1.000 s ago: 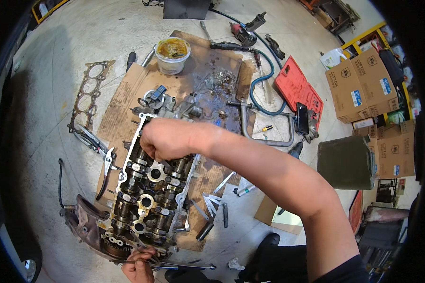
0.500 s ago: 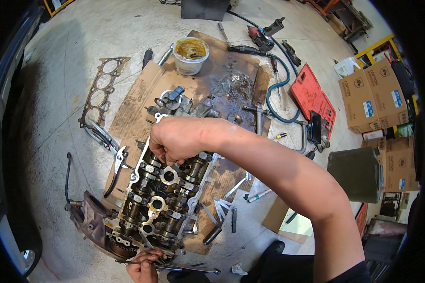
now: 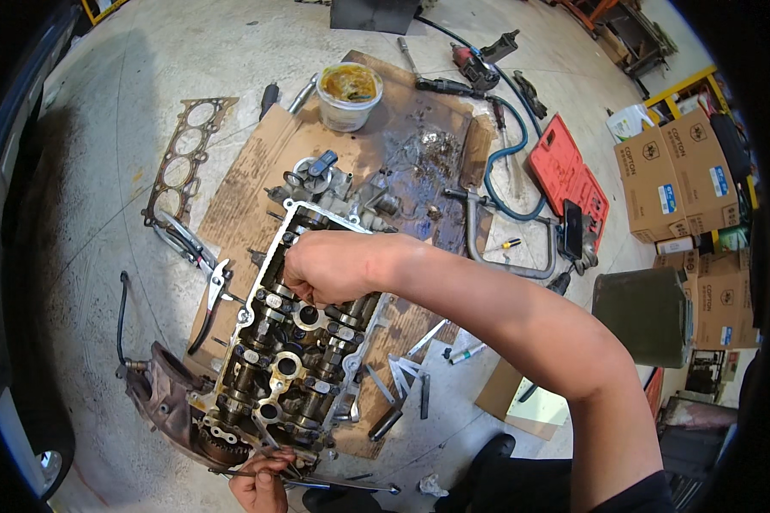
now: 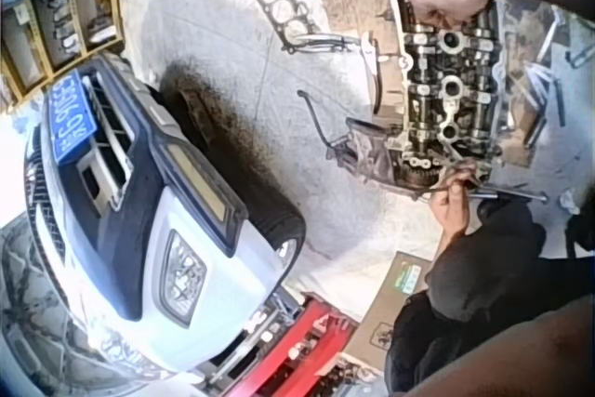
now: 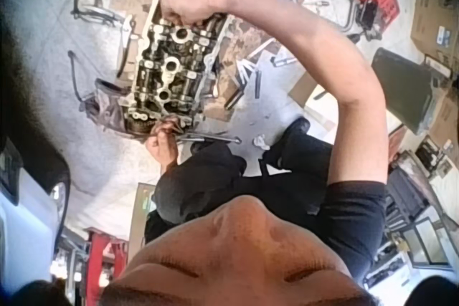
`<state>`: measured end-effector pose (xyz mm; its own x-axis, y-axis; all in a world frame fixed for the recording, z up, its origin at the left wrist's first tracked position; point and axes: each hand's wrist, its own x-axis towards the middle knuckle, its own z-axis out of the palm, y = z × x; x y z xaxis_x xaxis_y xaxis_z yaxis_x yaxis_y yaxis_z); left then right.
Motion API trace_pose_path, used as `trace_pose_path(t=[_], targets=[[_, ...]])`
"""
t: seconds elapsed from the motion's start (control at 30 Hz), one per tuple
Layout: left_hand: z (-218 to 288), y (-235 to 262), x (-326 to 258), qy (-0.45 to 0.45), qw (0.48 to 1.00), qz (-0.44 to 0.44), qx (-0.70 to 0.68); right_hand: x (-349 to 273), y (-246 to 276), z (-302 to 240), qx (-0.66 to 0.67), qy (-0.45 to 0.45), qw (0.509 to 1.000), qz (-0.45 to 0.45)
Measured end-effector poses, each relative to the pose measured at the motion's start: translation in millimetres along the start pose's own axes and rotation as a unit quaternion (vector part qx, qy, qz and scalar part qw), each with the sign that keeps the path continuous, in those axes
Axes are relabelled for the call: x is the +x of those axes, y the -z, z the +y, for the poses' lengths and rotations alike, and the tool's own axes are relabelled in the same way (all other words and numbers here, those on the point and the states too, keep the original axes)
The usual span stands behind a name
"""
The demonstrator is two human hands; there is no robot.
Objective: The person measures engine valve clearances using feeler gauges on a disassembled cylinder head, records values on a notepad, and adjusts components with a wrench. The person repeatedly inserts and removes feeler gauges, writes down measurements, and manipulates small engine parts.
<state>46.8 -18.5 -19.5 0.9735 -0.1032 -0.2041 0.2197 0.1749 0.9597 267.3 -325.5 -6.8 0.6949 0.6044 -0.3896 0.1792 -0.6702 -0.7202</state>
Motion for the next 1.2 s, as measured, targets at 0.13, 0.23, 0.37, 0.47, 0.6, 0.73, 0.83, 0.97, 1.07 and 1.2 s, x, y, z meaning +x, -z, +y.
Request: trace_pose_path(t=[0.13, 0.23, 0.37, 0.47, 0.6, 0.73, 0.83, 0.97, 1.07, 1.2], targets=[[-1, 2, 0, -0.009, 1.000, 0.002, 0.005, 1, 4, -10, -0.020, -0.024, 0.999, -0.013], [-2, 4, 0, -0.010, 1.000, 0.008, 0.002, 3, 5, -15, -0.072, -0.010, 0.997, 0.004], [-2, 1, 0, -0.015, 1.000, -0.015, -0.023, -7, 33, -31, -0.015, 0.031, 0.995, 0.090], [0, -3, -1, 0.001, 0.999, -0.006, -0.052, -26, 59, -70, 0.011, 0.039, 0.985, 0.169], [12, 5, 3, 0.020, 0.996, -0.064, -0.059, -72, 29, -113, 0.160, 0.060, 0.966, 0.196], [22, -4, 5, 0.010, 0.989, -0.072, -0.125, -118, -45, -105, 0.134, -0.013, 0.939, 0.318], [30, -14, 9, 0.020, 0.991, -0.084, -0.098, -127, -64, -81, 0.074, -0.015, 0.930, 0.359], [56, -31, 15, 0.078, 0.991, -0.102, -0.041, -153, -20, -131, 0.052, 0.111, 0.865, 0.486], [81, -71, 25, 0.107, 0.980, -0.159, -0.050, -199, -38, -139, 0.024, 0.113, 0.867, 0.485], [109, -140, 12, 0.184, 0.948, -0.243, -0.093, -239, -74, -138, -0.122, 0.201, 0.828, 0.508]])
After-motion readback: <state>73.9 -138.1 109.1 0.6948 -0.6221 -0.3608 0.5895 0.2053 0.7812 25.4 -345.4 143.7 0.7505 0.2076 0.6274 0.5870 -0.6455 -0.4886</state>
